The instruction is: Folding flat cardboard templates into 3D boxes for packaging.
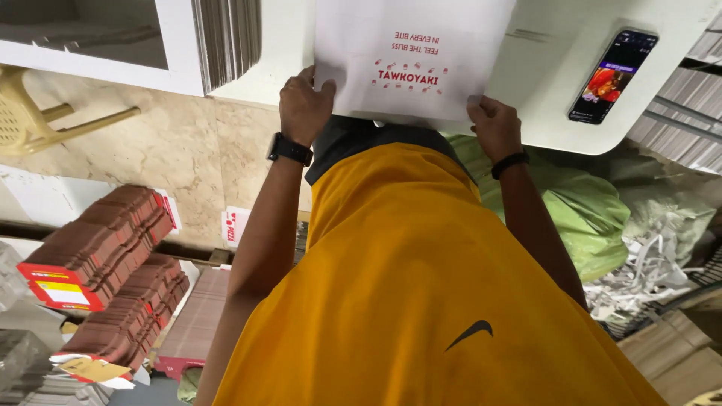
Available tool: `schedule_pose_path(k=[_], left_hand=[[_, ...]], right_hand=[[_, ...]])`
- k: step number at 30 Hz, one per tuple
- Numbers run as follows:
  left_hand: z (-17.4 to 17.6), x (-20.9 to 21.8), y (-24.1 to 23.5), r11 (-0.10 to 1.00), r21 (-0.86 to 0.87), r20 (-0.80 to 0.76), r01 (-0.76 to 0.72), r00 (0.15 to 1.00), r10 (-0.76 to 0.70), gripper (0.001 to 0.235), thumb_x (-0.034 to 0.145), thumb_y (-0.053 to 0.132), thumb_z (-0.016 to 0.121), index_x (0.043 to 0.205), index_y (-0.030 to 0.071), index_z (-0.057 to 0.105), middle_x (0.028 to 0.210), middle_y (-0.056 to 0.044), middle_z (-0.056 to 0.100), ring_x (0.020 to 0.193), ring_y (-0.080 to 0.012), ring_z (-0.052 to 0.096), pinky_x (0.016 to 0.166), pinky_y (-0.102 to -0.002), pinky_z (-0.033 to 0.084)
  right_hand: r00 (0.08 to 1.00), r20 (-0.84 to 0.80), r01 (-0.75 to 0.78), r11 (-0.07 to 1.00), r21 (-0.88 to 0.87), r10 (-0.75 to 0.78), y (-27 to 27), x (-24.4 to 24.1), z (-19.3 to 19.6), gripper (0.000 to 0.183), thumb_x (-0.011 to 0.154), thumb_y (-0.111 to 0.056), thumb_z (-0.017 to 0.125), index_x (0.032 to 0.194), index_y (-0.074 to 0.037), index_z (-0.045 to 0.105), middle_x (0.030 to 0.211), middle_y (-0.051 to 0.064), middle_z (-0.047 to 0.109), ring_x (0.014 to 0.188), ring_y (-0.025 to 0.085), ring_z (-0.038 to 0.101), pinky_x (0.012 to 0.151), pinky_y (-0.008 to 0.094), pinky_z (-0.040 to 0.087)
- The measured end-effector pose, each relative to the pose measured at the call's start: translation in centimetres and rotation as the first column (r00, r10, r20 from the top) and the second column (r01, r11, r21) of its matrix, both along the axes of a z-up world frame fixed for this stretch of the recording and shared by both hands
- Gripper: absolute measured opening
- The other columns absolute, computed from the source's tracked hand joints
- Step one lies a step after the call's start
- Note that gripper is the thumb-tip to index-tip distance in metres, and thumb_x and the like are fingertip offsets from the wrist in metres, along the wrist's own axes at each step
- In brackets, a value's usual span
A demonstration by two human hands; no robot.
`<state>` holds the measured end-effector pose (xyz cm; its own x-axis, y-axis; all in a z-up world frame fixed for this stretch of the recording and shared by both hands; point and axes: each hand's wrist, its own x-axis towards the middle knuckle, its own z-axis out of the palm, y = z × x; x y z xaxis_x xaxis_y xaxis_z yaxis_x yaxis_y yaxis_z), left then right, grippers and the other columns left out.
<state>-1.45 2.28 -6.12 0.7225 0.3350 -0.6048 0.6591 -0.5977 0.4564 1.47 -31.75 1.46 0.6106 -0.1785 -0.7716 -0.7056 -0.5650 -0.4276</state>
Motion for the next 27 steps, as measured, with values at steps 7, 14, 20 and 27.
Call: schedule_pose_path(k=[7, 14, 20, 27], left_hand=[[4.6, 2.5, 0.7, 0.981, -0.193, -0.157, 0.021, 0.986, -0.052, 0.065, 0.09, 0.049, 0.057, 0.137, 0.003, 0.054, 0.128, -0.018, 0.066, 0.114, -0.0353, 0.064, 0.086, -0.047, 0.056], [6.8, 4.0, 3.8, 0.928, -0.37, -0.23, -0.049, 0.972, -0.04, 0.029, 0.094, 0.038, 0.053, 0.112, 0.019, 0.066, 0.093, 0.002, 0.074, 0.085, -0.0166, 0.069, 0.072, -0.035, 0.055], [8.5, 3.6, 3.7, 0.793, -0.592, -0.189, -0.143, 0.981, 0.036, 0.032, 0.092, 0.031, 0.067, 0.119, 0.013, 0.065, 0.103, -0.012, 0.069, 0.093, -0.0201, 0.066, 0.08, -0.036, 0.059], [11.9, 3.8, 0.5, 0.646, -0.72, -0.178, -0.253, 0.967, 0.18, 0.043, 0.104, 0.029, 0.061, 0.131, 0.011, 0.033, 0.123, -0.02, 0.052, 0.12, -0.033, 0.052, 0.106, -0.049, 0.044]], right_hand=[[0.994, -0.007, 0.111, 0.986, -0.121, -0.112, 1.8, -0.1, -0.7, 0.04, 0.087, -0.032, 0.06, 0.119, -0.015, 0.076, 0.1, -0.004, 0.074, 0.084, 0.01, 0.065, 0.079, 0.025, 0.063], [0.993, 0.044, 0.116, 0.962, -0.246, -0.109, 3.7, -1.8, -1.7, 0.047, 0.087, -0.035, 0.058, 0.127, -0.016, 0.071, 0.105, 0.003, 0.073, 0.082, 0.02, 0.069, 0.073, 0.038, 0.055], [0.934, 0.189, 0.335, 0.927, -0.17, -0.303, 2.7, -3.7, -4.1, 0.055, 0.099, -0.033, 0.072, 0.139, 0.001, 0.055, 0.126, 0.024, 0.068, 0.107, 0.035, 0.073, 0.082, 0.038, 0.067], [0.9, 0.248, 0.398, 0.908, -0.131, -0.358, -0.8, -3.5, -5.1, 0.051, 0.098, -0.042, 0.073, 0.126, -0.001, 0.062, 0.114, 0.021, 0.069, 0.1, 0.032, 0.074, 0.078, 0.04, 0.067]])
